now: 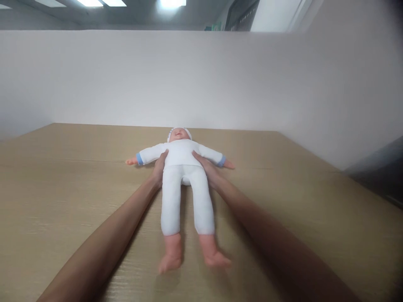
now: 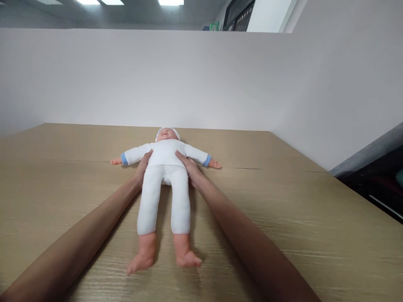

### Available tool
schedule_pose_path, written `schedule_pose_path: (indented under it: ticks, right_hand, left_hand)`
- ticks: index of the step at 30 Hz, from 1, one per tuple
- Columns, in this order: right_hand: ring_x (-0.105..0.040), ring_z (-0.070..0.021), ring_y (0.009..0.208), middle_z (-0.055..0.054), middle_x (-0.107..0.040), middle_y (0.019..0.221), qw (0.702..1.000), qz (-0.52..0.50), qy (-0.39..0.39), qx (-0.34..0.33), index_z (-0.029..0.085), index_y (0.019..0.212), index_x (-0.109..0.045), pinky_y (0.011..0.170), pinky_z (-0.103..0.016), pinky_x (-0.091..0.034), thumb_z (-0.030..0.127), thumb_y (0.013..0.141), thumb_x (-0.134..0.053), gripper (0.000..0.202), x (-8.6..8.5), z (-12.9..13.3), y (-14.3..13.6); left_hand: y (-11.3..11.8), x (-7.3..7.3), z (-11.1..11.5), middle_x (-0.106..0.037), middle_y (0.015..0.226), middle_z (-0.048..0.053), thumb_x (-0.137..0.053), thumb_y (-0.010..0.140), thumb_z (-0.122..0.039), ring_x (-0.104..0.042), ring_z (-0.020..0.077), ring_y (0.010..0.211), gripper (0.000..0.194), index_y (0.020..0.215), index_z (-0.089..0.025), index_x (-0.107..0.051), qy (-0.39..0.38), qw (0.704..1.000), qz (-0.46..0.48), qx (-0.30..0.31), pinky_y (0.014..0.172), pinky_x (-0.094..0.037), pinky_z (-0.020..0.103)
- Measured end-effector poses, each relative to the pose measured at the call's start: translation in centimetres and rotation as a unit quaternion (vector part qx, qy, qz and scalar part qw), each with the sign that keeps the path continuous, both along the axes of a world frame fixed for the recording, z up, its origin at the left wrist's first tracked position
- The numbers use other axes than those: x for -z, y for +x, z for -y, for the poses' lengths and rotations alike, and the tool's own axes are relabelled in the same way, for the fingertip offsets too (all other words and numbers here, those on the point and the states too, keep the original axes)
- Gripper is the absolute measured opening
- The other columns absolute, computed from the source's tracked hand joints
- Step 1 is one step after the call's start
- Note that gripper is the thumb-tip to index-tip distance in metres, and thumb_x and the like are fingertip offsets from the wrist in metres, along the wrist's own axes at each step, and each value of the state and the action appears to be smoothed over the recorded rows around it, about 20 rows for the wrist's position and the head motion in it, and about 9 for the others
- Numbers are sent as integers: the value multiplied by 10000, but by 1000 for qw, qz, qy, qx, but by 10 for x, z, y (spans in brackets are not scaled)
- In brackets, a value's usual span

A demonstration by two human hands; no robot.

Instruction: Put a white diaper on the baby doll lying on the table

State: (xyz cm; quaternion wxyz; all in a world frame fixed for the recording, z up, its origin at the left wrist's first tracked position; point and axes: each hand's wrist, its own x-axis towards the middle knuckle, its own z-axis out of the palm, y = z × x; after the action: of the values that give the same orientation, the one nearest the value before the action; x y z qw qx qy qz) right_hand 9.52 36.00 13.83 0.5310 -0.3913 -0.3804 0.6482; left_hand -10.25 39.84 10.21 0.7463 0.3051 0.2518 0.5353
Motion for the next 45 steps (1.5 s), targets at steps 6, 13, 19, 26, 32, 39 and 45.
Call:
schedule_pose_path:
  ticks: [6, 13, 19, 26, 32, 39, 45]
  right_hand:
    - [-747, -352, 1278, -118, -843, 1157, 999, -45, 17, 16, 190, 1274, -743, 1086, -430, -651, 500, 854, -906, 547, 5, 6, -10]
    - [-745, -349, 1289, -107, -775, 1413, 998, -37, 40, -18, 232, 1338, -679, 1087, -464, -654, 436, 729, -958, 701, 8, 9, -4]
    - [-731, -370, 1297, -99, -785, 1390, 997, -14, 59, -45, 262, 1362, -698, 1149, -503, -614, 368, 681, -965, 739, 8, 8, -2]
    - [-738, -348, 1251, -98, -782, 1376, 996, 8, 82, -19, 268, 1401, -654, 1107, -480, -631, 308, 659, -974, 809, 12, 4, -4]
    - [-749, -362, 1243, -90, -793, 1328, 997, -6, 71, -8, 261, 1444, -612, 1083, -485, -645, 300, 660, -965, 860, 11, 5, -5]
    - [-761, -337, 1196, -92, -785, 1339, 998, -19, 58, -13, 274, 1389, -646, 1034, -445, -658, 317, 654, -980, 808, 10, 6, -3]
    - [-760, -346, 1210, -91, -798, 1312, 998, -8, 58, -5, 269, 1384, -673, 1079, -487, -638, 328, 658, -968, 786, 8, 6, -4]
  left_hand:
    - [-1, -15, 9, -840, 1270, 144, -797, 967, -537, -710, 396, 1401, 734, 1583, -171, -638, 14, 1000, -9, 6, 1262, -561, 435]
    - [-8, -13, 7, -842, 1235, 164, -779, 989, -556, -730, 412, 1362, 650, 1518, -189, -694, 28, 998, -36, 41, 1253, -556, 505]
    - [-8, -15, 9, -862, 1112, 136, -717, 1029, -499, -733, 391, 1333, 535, 1424, -137, -731, 0, 998, -58, 32, 1263, -527, 500]
    - [-6, -17, 8, -866, 1077, 126, -748, 971, -399, -717, 389, 1343, 478, 1364, -127, -758, -11, 998, -60, 19, 1270, -498, 486]
    - [-6, -13, 5, -860, 1144, 137, -787, 983, -424, -732, 374, 1332, 507, 1395, -134, -733, -7, 998, -61, 12, 1255, -506, 459]
    - [-7, -9, 3, -849, 1191, 163, -822, 968, -431, -729, 375, 1349, 467, 1323, -136, -755, 6, 998, -51, 22, 1247, -509, 442]
    - [-6, -8, 3, -827, 1288, 168, -828, 945, -515, -709, 398, 1376, 556, 1365, -160, -749, 35, 996, -87, 14, 1254, -511, 474]
